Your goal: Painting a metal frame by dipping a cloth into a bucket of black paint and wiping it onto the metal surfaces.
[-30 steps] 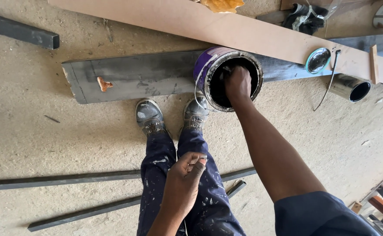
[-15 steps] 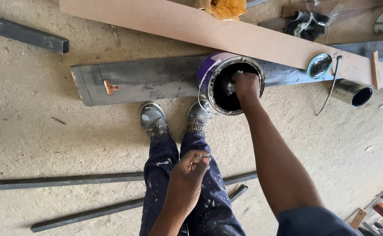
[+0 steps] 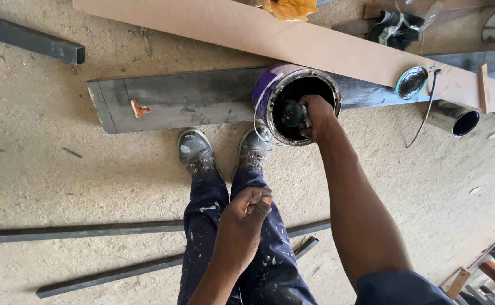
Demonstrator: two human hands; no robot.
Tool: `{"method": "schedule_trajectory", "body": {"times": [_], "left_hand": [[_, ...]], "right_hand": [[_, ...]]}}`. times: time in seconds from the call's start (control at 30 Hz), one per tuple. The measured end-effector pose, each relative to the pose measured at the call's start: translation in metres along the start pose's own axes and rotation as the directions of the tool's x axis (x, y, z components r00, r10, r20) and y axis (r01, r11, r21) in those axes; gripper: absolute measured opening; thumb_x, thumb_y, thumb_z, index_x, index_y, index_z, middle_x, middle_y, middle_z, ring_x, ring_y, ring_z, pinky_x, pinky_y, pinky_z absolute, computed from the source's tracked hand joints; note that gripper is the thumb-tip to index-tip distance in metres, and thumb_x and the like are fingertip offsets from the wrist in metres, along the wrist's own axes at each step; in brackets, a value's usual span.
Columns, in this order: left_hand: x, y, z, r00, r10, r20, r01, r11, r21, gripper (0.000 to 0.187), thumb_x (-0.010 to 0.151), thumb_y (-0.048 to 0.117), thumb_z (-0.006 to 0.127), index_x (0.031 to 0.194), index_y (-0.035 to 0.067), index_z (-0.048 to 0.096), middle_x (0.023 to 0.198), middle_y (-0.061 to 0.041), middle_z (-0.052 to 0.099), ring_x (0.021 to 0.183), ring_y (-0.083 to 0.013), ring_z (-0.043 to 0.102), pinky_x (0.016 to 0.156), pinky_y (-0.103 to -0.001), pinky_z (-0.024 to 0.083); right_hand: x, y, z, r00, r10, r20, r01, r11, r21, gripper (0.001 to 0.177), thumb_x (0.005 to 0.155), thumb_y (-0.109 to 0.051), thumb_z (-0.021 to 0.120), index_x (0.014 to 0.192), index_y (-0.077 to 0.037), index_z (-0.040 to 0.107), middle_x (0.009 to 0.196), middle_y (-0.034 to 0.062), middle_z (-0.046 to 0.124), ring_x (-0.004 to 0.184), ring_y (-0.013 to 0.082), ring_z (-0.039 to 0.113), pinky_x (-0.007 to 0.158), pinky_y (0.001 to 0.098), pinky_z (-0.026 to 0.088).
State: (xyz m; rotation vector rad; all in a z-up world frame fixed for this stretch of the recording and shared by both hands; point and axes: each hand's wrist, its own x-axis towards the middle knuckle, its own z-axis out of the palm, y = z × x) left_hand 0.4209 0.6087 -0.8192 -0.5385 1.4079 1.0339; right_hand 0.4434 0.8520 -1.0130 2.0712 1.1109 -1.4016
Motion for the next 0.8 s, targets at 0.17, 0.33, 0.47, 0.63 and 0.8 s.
{"method": "schedule_trajectory", "body": {"times": [0.17,0.33,0.47,0.63,0.8], "left_hand": [[0.001,-0.001,0.002,1.000,-0.025,-0.003,0.025,1.000,0.001,0.037,0.090,0.036,0.062,0.117,0.013,0.076,0.115,-0.003,0.079,0.111,-0.0139,0.071,0.098,-0.028,0.054],[0.002,-0.004,0.003,1.000,0.004,0.018,-0.003,1.000,-0.018,0.041,0.090,0.037,0.061,0.119,0.012,0.075,0.117,-0.005,0.079,0.114,-0.0151,0.071,0.100,-0.029,0.053],[0.001,-0.006,0.005,1.000,-0.003,0.003,0.003,1.000,-0.018,0.035,0.092,0.032,0.062,0.116,0.012,0.076,0.115,-0.004,0.079,0.111,-0.0133,0.072,0.099,-0.027,0.053],[0.002,-0.011,0.006,1.000,0.009,0.010,-0.009,1.000,-0.005,0.036,0.091,0.033,0.061,0.116,0.013,0.076,0.115,-0.005,0.080,0.110,-0.0140,0.072,0.097,-0.028,0.054],[0.004,-0.011,0.005,0.999,0.031,0.010,-0.031,1.000,0.000,0.035,0.092,0.033,0.061,0.115,0.012,0.076,0.112,-0.003,0.079,0.108,-0.0131,0.071,0.097,-0.027,0.053]], "right_hand": [[-0.022,-0.006,0.004,0.992,-0.071,-0.105,0.046,0.973,-0.227,0.017,0.085,-0.025,0.053,0.089,-0.012,0.064,0.081,0.0038,0.061,0.069,0.0171,0.054,0.056,0.0335,0.042],[-0.005,0.015,0.005,0.941,-0.337,0.036,0.332,0.892,-0.306,0.016,0.081,-0.017,0.069,0.067,-0.009,0.063,0.062,0.0021,0.055,0.054,0.0128,0.043,0.052,0.0350,0.030],[-0.005,0.014,0.004,0.946,-0.287,0.150,0.320,0.897,-0.304,0.022,0.089,-0.014,0.061,0.067,-0.010,0.059,0.060,0.0018,0.053,0.047,0.0116,0.041,0.043,0.0310,0.028],[-0.006,0.005,-0.011,0.991,-0.010,0.134,0.037,0.980,-0.198,0.016,0.080,-0.022,0.058,0.092,-0.013,0.064,0.086,0.0053,0.067,0.064,0.0141,0.059,0.045,0.0263,0.043],[0.005,0.012,-0.017,0.975,0.027,0.220,-0.050,0.994,0.100,0.008,0.070,-0.017,0.056,0.072,-0.016,0.049,0.055,-0.0022,0.049,0.039,0.0115,0.050,0.029,0.0219,0.026]]}}
